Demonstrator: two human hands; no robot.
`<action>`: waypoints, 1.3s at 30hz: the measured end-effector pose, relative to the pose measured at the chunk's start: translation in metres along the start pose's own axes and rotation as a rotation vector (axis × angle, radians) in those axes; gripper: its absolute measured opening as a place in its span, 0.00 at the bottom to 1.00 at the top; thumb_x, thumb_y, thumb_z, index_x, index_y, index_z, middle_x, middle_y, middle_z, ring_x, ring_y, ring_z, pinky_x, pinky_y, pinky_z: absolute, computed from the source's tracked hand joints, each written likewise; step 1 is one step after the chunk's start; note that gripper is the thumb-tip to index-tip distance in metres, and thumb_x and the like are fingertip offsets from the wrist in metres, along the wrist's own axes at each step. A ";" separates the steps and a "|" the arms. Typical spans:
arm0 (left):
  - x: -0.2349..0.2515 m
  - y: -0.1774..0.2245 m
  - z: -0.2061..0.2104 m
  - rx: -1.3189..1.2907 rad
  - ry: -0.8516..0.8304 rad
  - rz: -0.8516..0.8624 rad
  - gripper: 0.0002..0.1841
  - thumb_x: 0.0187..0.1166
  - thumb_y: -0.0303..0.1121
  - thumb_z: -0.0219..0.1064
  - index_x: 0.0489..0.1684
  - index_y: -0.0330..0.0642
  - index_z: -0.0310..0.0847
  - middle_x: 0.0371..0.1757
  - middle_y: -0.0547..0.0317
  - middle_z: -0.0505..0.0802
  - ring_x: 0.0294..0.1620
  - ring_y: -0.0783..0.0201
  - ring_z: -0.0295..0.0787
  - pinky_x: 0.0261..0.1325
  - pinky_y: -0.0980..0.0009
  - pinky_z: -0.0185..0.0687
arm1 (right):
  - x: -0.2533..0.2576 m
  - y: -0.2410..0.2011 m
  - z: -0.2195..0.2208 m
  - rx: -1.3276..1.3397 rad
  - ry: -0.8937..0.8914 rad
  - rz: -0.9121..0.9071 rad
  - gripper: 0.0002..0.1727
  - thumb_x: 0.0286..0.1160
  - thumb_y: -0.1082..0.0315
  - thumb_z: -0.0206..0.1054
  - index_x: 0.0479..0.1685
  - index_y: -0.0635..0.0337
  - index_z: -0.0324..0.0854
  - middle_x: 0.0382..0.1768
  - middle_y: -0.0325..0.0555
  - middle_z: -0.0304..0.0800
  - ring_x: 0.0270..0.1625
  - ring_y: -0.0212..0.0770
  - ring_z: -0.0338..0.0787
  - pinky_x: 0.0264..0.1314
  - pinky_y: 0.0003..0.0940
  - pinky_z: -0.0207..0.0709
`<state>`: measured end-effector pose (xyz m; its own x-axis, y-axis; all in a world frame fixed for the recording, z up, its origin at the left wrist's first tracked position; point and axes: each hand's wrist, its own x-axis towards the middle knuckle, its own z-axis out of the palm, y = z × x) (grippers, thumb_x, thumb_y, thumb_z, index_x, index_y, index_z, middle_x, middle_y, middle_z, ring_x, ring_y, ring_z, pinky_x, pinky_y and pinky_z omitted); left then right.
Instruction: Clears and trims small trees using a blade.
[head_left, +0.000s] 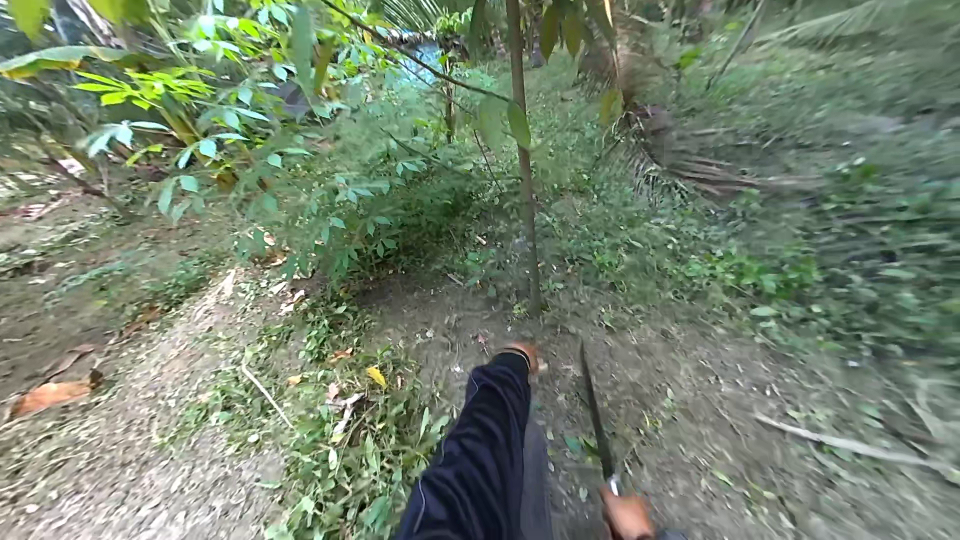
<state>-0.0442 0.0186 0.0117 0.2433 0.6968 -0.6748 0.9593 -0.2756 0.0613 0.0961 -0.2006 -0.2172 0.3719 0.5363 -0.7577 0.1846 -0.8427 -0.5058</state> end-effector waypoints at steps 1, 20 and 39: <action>-0.003 -0.003 -0.001 -0.028 0.014 -0.009 0.21 0.89 0.36 0.57 0.70 0.26 0.79 0.74 0.30 0.83 0.78 0.35 0.78 0.78 0.34 0.69 | 0.001 -0.002 0.000 0.042 0.026 -0.026 0.30 0.88 0.46 0.60 0.59 0.70 0.84 0.43 0.64 0.91 0.42 0.57 0.92 0.50 0.57 0.85; 0.030 -0.030 0.017 -0.120 0.069 -0.133 0.20 0.87 0.38 0.57 0.59 0.27 0.83 0.57 0.30 0.89 0.57 0.36 0.89 0.62 0.33 0.77 | -0.011 -0.006 0.005 -0.077 -0.107 0.057 0.24 0.89 0.50 0.60 0.65 0.63 0.79 0.39 0.53 0.86 0.34 0.46 0.87 0.41 0.47 0.83; 0.027 -0.052 0.007 -0.233 0.117 -0.260 0.18 0.86 0.38 0.58 0.55 0.30 0.83 0.51 0.35 0.91 0.48 0.41 0.91 0.53 0.37 0.82 | 0.007 -0.011 0.023 -0.021 -0.206 0.022 0.23 0.88 0.52 0.62 0.67 0.62 0.77 0.31 0.47 0.82 0.24 0.41 0.83 0.31 0.40 0.83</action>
<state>-0.0886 0.0467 -0.0146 -0.0107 0.7987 -0.6016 0.9949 0.0689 0.0737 0.0760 -0.1864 -0.2261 0.1821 0.5144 -0.8380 0.1981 -0.8539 -0.4812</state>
